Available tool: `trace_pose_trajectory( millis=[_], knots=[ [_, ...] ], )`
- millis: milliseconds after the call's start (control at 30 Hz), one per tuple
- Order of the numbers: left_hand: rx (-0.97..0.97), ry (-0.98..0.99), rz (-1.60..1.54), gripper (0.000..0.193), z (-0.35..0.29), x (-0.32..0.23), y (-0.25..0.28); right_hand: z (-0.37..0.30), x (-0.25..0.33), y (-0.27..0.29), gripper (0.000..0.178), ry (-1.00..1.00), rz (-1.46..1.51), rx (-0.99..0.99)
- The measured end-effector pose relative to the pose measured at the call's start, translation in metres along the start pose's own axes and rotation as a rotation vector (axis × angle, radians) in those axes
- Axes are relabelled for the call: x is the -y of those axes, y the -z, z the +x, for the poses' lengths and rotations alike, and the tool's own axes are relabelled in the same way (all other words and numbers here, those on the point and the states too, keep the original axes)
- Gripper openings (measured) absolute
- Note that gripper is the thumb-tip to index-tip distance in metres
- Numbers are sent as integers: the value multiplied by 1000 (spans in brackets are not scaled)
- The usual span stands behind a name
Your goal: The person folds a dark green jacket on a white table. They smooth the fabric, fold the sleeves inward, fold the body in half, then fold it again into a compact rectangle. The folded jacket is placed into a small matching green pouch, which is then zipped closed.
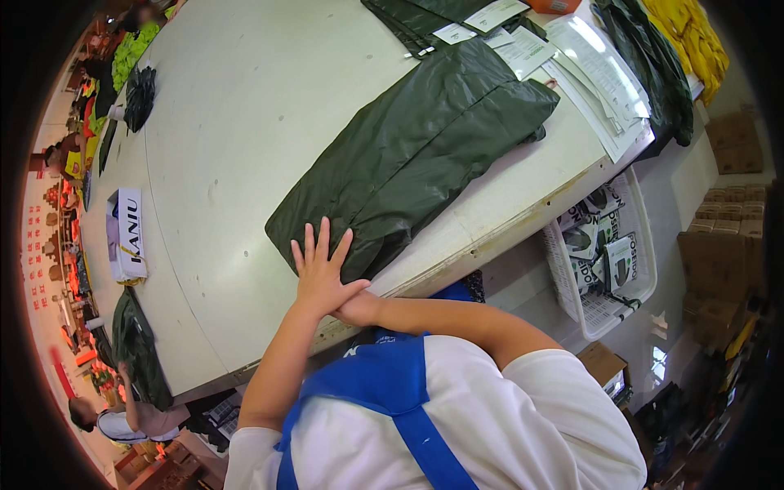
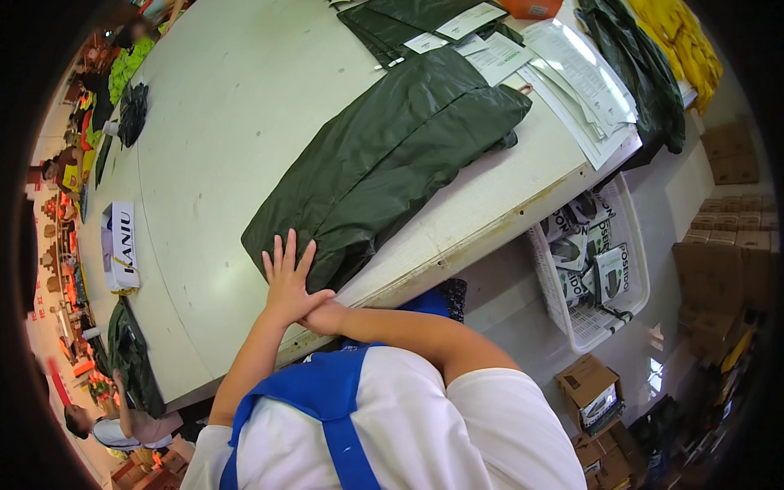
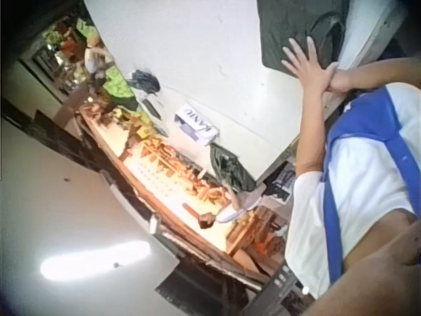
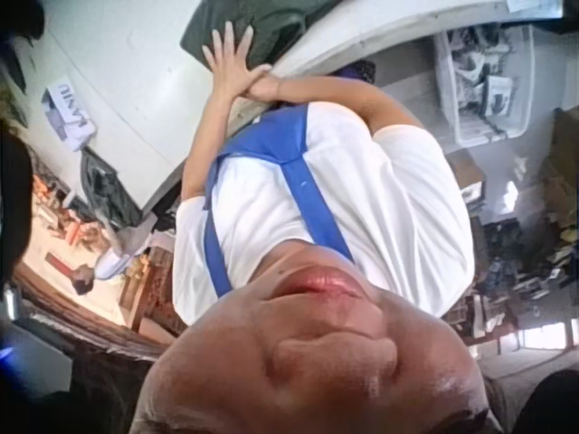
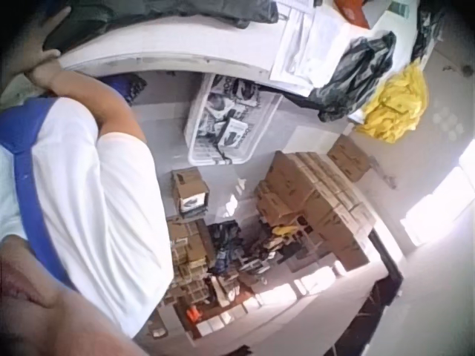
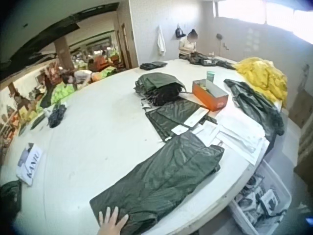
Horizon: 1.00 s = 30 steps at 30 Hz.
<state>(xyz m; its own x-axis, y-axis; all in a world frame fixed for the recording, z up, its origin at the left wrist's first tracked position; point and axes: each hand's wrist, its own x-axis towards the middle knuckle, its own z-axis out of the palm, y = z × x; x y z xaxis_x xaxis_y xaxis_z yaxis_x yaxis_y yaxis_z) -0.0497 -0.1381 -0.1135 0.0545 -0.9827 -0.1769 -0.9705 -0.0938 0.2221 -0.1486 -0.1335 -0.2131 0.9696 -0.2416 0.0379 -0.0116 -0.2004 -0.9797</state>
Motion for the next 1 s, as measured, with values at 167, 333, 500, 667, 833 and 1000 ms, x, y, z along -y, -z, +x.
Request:
trace_pose_trajectory(
  millis=[167,333,500,667,833,1000],
  knots=[
    [90,10,-4,91,-13,25,-18,-23,38,65,45,7,-396,443],
    [120,27,43,83,-39,49,-21,-104,50,235,17,-380,5,-759],
    [73,-8,-22,73,-47,71,-11,-162,-14,349,47,-470,-724,-1309],
    [-296,-58,-98,55,-2,34,-3,-157,-5,372,27,-567,70,-1019],
    [-296,-141,-36,57,95,-25,3,-152,-4,382,23,-532,262,-1103],
    [-222,-205,43,37,147,-37,-3,-149,-20,387,32,-655,135,-1126]
  ],
)
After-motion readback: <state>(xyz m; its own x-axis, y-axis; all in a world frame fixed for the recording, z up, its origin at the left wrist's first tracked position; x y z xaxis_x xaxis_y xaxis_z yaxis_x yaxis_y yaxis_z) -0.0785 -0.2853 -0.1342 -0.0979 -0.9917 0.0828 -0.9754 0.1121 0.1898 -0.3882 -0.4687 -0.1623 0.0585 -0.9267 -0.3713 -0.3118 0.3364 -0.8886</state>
